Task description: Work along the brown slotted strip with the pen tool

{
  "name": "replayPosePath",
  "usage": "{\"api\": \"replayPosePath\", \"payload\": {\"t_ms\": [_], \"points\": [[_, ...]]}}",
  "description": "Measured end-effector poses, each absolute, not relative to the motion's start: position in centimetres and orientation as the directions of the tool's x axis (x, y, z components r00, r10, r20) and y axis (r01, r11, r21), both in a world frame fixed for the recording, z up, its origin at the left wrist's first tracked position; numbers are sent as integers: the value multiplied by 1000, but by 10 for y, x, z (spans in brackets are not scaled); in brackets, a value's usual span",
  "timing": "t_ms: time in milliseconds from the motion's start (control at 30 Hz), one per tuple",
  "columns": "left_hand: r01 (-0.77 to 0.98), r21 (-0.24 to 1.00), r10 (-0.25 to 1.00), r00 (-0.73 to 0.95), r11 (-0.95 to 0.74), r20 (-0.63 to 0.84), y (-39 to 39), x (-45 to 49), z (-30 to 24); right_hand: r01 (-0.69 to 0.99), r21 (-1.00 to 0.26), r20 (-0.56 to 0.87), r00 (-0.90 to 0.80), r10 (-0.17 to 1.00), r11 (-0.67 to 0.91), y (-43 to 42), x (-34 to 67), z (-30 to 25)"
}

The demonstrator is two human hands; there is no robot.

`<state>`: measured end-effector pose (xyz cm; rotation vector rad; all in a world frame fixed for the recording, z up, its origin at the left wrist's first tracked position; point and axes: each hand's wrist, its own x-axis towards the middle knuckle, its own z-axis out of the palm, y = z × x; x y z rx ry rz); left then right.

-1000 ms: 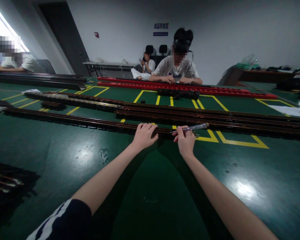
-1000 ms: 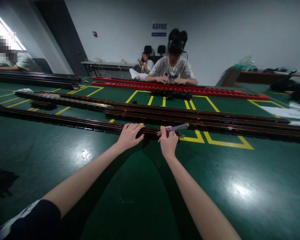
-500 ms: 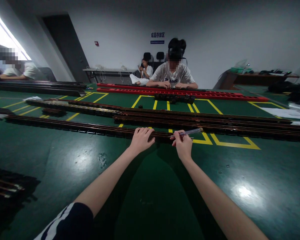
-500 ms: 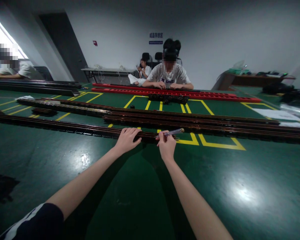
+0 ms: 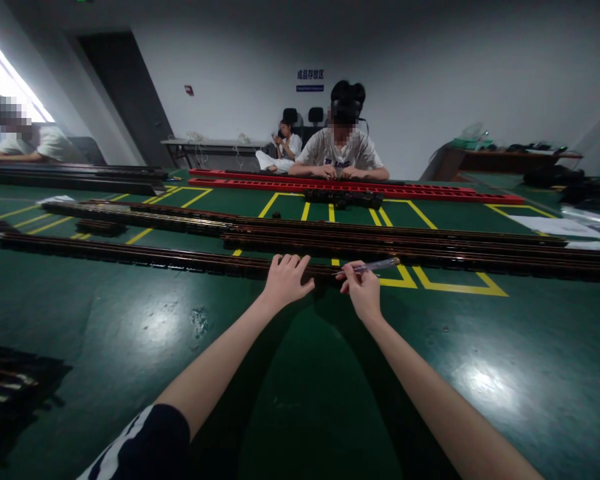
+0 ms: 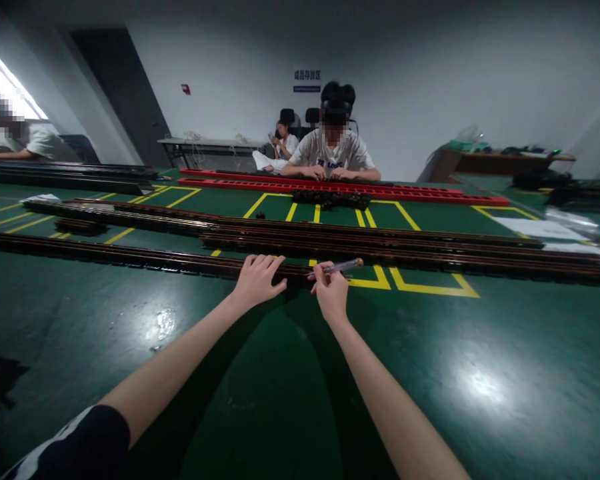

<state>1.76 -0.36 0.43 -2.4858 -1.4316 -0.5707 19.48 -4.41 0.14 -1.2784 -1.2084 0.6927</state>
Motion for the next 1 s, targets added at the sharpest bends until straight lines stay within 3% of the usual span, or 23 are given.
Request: {"api": "replayPosePath", "payload": {"t_ms": [367, 1000], "points": [[838, -8, 754, 496, -546, 431, -2, 46, -1, 208, -958, 226, 128, 966, 197, -40, 218, -6], [860, 22, 759, 437, -510, 483, -4, 49, -7, 201, -962, 212, 123, 969, 185, -43, 220, -5]]}}
